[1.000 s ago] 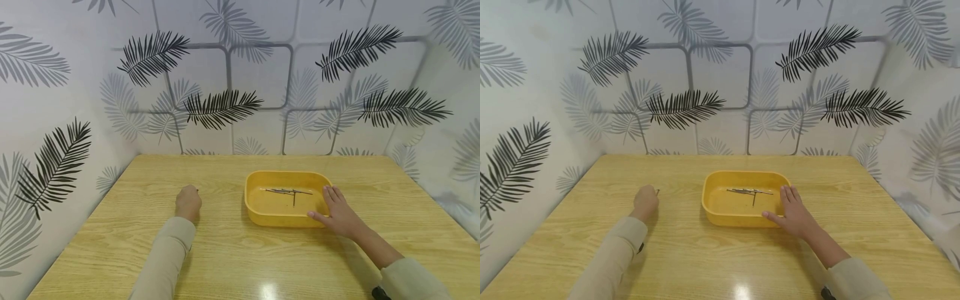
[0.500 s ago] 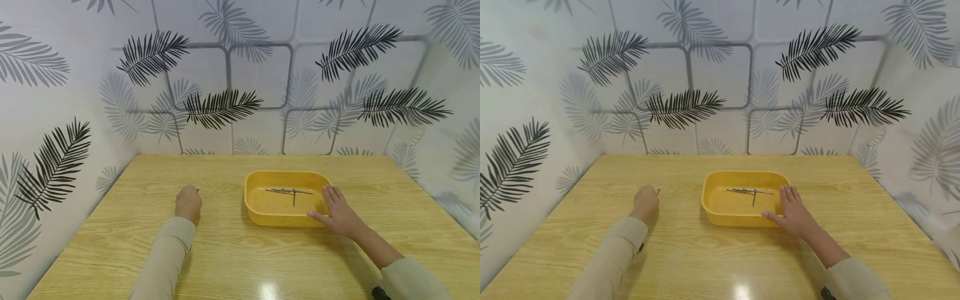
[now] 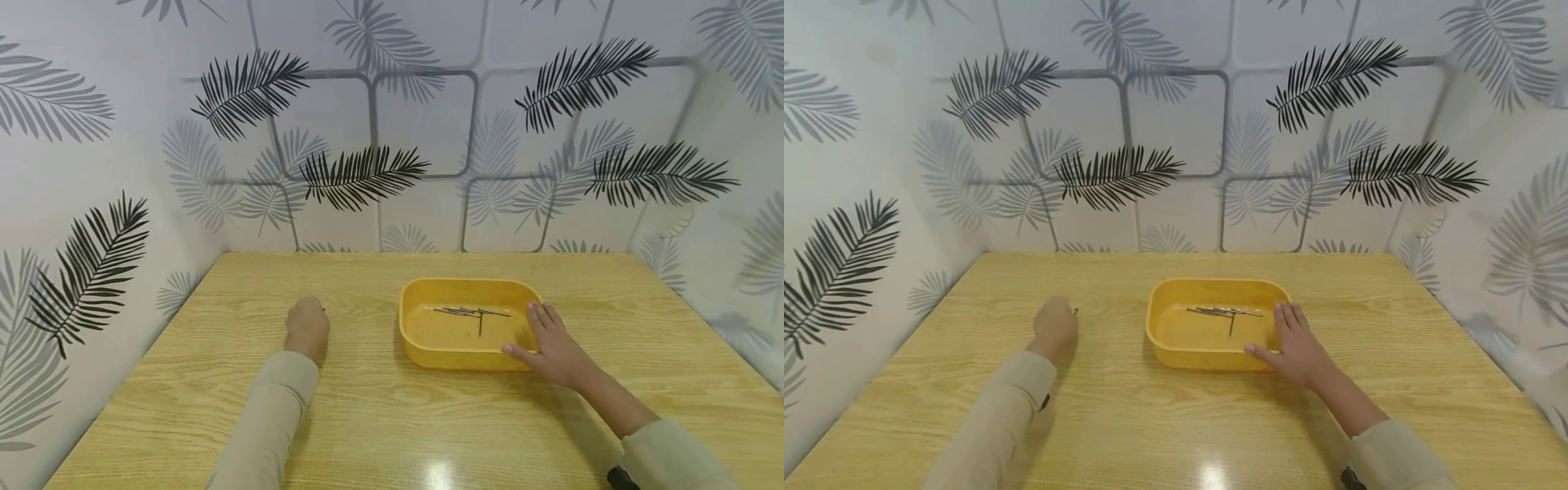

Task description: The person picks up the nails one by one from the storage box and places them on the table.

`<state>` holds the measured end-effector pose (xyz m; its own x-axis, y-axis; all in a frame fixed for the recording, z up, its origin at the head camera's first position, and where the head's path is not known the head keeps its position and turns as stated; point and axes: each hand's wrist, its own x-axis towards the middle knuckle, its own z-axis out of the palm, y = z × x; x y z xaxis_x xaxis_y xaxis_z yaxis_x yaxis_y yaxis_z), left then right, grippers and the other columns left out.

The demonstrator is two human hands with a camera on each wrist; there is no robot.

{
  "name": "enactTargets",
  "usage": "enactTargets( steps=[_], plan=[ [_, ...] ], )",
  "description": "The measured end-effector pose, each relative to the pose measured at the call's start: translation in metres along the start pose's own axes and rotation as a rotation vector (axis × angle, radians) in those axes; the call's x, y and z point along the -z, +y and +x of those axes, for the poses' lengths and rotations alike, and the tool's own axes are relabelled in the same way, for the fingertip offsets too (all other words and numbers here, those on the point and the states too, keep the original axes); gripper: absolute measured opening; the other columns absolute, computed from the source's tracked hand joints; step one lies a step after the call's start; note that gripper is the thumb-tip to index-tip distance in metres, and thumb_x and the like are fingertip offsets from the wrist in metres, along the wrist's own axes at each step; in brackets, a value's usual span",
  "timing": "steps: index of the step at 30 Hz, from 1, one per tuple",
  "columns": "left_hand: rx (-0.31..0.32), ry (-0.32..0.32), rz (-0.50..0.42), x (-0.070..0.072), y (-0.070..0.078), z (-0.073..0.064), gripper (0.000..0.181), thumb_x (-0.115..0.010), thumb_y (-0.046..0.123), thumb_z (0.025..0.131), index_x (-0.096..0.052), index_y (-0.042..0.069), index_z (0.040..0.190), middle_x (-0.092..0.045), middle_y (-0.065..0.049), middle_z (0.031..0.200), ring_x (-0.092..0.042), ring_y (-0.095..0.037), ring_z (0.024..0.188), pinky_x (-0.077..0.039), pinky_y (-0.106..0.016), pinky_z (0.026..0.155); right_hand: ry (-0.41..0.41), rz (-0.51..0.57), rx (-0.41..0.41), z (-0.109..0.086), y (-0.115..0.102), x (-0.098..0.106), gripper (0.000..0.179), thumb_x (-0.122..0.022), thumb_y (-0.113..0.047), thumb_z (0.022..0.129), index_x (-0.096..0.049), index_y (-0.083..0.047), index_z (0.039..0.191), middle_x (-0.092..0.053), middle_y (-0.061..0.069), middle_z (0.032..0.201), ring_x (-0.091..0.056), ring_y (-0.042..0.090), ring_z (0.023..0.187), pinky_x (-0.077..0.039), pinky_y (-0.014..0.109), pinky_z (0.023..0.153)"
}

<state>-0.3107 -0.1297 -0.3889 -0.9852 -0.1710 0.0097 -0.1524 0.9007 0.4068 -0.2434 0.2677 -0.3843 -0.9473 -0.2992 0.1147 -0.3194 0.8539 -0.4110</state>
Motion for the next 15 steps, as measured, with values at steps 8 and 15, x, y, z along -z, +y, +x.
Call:
enactTargets(
  steps=[8,15],
  plan=[
    [-0.027,0.048,0.041,0.007,0.001,0.003,0.016,-0.048,0.003,0.088,-0.057,0.000,0.076,-0.059,-0.012,0.070,-0.056,-0.024,0.063,-0.046,-0.036,0.055,0.000,-0.008,-0.003,0.000,-0.001,0.001,0.094,-0.054,-0.049,0.088,-0.010,0.016,0.141,-0.006,0.035,0.149,-0.002,0.050,0.138,-0.011,0.064,0.107],
    [-0.040,-0.009,0.067,0.016,0.006,0.002,0.028,-0.043,0.005,0.089,-0.039,0.009,0.062,-0.038,-0.001,0.055,-0.035,-0.013,0.048,-0.033,-0.025,0.047,0.000,-0.009,0.001,0.001,0.000,0.000,0.094,-0.054,-0.049,0.088,-0.010,0.015,0.141,-0.006,0.035,0.149,-0.002,0.050,0.138,-0.012,0.065,0.107]
  ],
)
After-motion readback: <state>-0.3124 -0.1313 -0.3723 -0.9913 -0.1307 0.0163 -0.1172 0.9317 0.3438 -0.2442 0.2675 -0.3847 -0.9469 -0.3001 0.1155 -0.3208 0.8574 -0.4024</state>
